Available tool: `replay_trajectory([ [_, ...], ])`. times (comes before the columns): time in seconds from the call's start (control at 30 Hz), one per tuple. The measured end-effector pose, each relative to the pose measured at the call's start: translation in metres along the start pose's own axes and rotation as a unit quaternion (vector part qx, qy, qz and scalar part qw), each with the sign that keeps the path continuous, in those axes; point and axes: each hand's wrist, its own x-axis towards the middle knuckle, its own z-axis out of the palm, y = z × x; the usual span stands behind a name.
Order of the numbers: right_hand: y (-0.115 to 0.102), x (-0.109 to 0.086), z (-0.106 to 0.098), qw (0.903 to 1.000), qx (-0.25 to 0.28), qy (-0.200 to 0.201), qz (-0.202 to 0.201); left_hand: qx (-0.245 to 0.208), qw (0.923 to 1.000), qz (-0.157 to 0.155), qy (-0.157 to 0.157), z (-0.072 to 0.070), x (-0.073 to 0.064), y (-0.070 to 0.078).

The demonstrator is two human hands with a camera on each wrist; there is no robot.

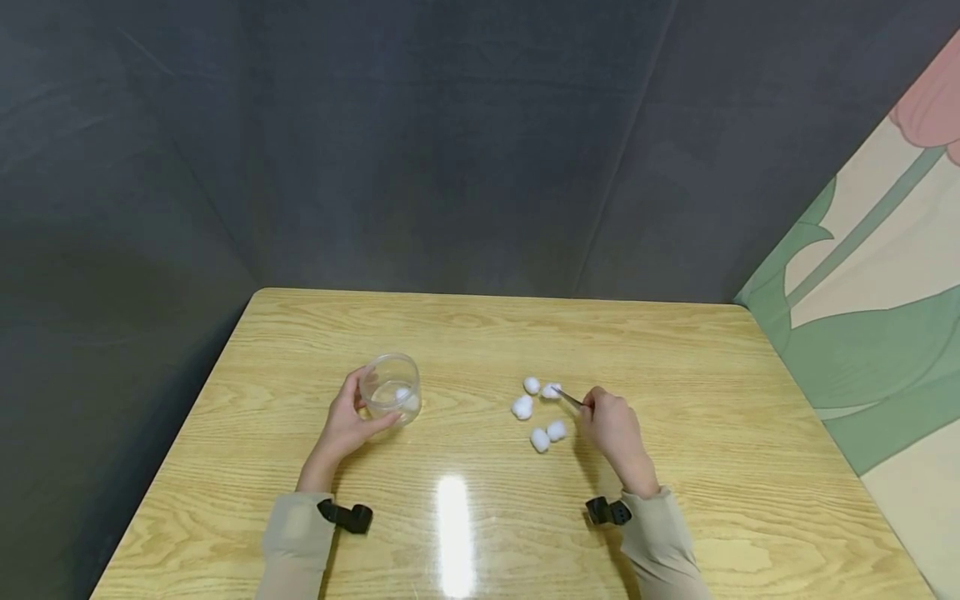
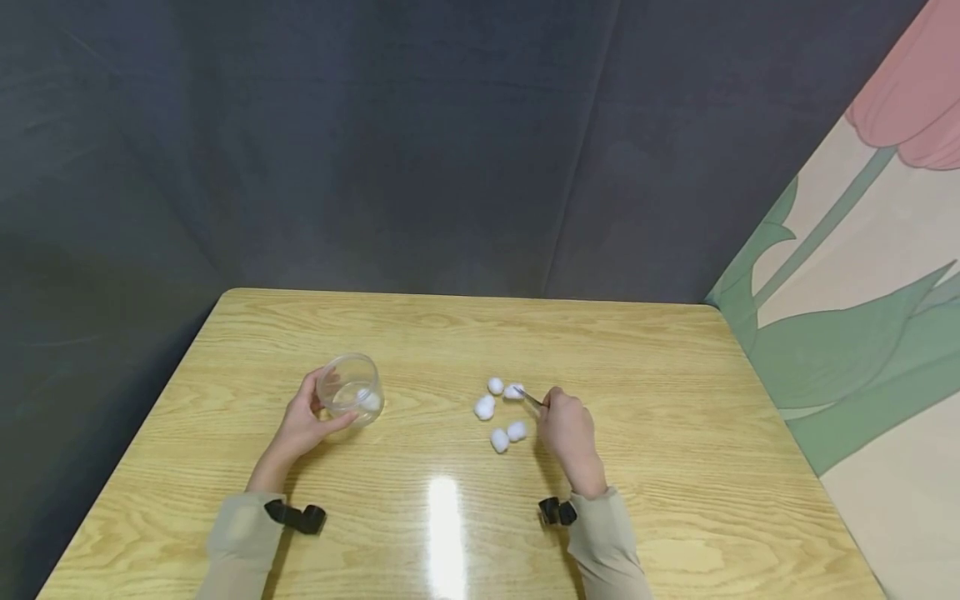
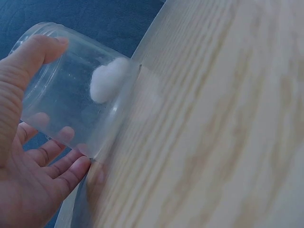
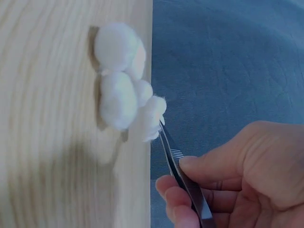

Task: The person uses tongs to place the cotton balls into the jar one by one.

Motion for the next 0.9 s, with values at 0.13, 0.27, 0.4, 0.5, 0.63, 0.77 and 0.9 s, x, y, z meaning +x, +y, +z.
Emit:
replay_trajectory([
  [0.13, -0.002, 0.000, -0.002, 1.0000, 0.000, 0.008, -0.001, 0.002, 1.0000, 0.001, 0.000, 0.000, 0.000, 0.000],
  [0.27, -0.004, 0.001, -0.004, 0.9998, 0.003, 0.017, -0.004, -0.002, 1.0000, -0.001, -0.001, 0.000, 0.000, 0.000],
  [0.4, -0.007, 0.002, -0.006, 0.9997, 0.010, 0.022, -0.007, -0.002, 1.0000, -0.001, 0.000, 0.000, 0.000, 0.001],
  [0.5, -0.010, 0.003, -0.008, 0.9995, 0.014, 0.025, -0.013, -0.002, 1.0000, -0.001, 0.001, 0.000, 0.000, 0.000],
  [0.63, -0.015, 0.004, -0.009, 0.9991, 0.015, 0.034, -0.023, -0.002, 1.0000, -0.001, 0.001, 0.000, -0.001, 0.001],
  [0.77, -0.020, 0.005, -0.011, 0.9987, 0.020, 0.038, -0.026, -0.002, 1.0000, -0.001, -0.001, 0.000, -0.001, 0.002],
  [0.9, -0.024, 0.005, -0.013, 0.9989, 0.027, 0.031, -0.021, -0.002, 1.0000, -0.002, -0.001, 0.000, -0.001, 0.002],
])
